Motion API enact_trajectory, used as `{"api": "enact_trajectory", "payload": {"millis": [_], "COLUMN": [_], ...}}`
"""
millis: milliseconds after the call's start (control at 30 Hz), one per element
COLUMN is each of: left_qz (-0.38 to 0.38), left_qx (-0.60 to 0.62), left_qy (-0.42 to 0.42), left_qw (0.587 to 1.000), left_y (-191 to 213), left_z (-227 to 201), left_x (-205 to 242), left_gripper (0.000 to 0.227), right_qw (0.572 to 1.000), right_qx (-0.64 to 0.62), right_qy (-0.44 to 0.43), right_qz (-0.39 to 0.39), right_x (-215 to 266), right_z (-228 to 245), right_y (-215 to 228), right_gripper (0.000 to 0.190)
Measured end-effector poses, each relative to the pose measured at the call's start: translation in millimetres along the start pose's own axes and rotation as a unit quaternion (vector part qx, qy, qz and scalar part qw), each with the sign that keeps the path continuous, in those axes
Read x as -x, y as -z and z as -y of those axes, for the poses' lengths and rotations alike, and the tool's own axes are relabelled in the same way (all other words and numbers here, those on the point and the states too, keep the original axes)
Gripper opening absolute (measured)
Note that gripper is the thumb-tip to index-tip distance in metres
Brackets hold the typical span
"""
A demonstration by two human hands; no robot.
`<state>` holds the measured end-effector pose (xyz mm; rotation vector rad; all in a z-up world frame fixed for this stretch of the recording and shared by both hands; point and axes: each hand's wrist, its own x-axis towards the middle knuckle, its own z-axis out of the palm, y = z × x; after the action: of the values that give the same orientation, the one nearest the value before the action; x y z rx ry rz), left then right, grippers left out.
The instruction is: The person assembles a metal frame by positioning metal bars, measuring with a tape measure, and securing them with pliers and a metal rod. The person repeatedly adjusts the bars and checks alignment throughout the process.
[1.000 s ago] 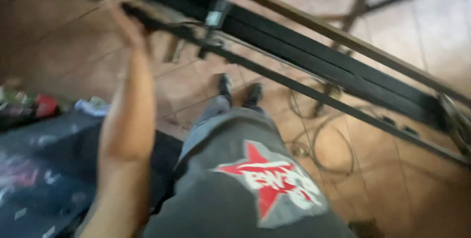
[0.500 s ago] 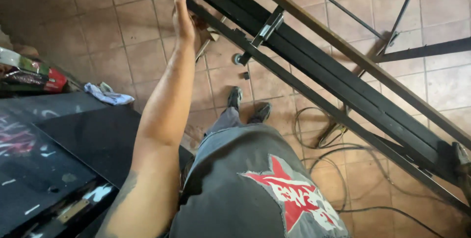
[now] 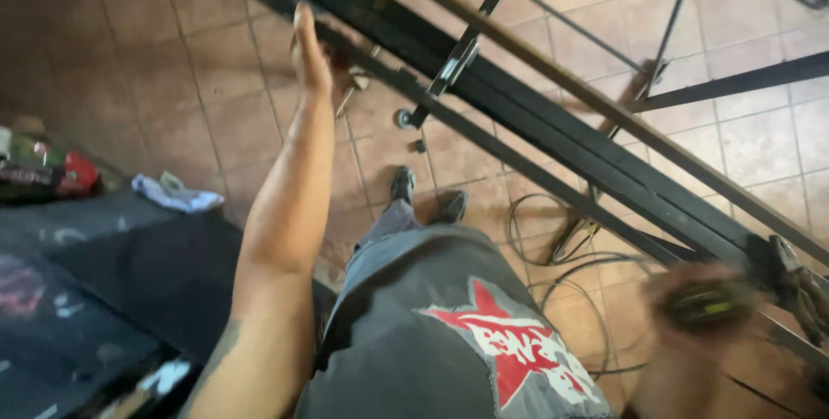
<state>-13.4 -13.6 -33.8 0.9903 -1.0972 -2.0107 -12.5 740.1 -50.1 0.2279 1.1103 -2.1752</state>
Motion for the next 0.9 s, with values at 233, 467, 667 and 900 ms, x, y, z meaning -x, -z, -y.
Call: {"api": "enact_trajectory", "payload": {"millis": [233,467,667,900], "left_qz": [0.012,0.035,0.067,0.076], "left_qx": [0.063,-0.004,-0.005,0.001], "left_qy": [0.037,0.028,0.027,0.042], "left_qw": [0.997,0.999,0.997,0.996], "left_y": [-4.0,2.3,6.6,0.5], "left_z": [-4.2,-6.8,-3.5,-17.0], "left_x": [6.7,18.8,12.6,21.8], "left_gripper": [0.047,0.054,0.053,0.052], "right_qw": [0.995,0.998,0.979,0.956], "right_qx": [0.013,-0.034,-0.106,-0.092], "right_qy": [0.051,0.053,0.014,0.045], "right_qz": [0.087,0.018,-0.173,-0.274], "right_x": [-20.3,-41.7,-53.2,-59.8], "right_z": [-107.5,-144.0,-139.2,-124.0], "right_y": [-180.0,-139.0,-119.7,-162.6], "right_gripper": [0.017,0.063,0.081,0.077]}}
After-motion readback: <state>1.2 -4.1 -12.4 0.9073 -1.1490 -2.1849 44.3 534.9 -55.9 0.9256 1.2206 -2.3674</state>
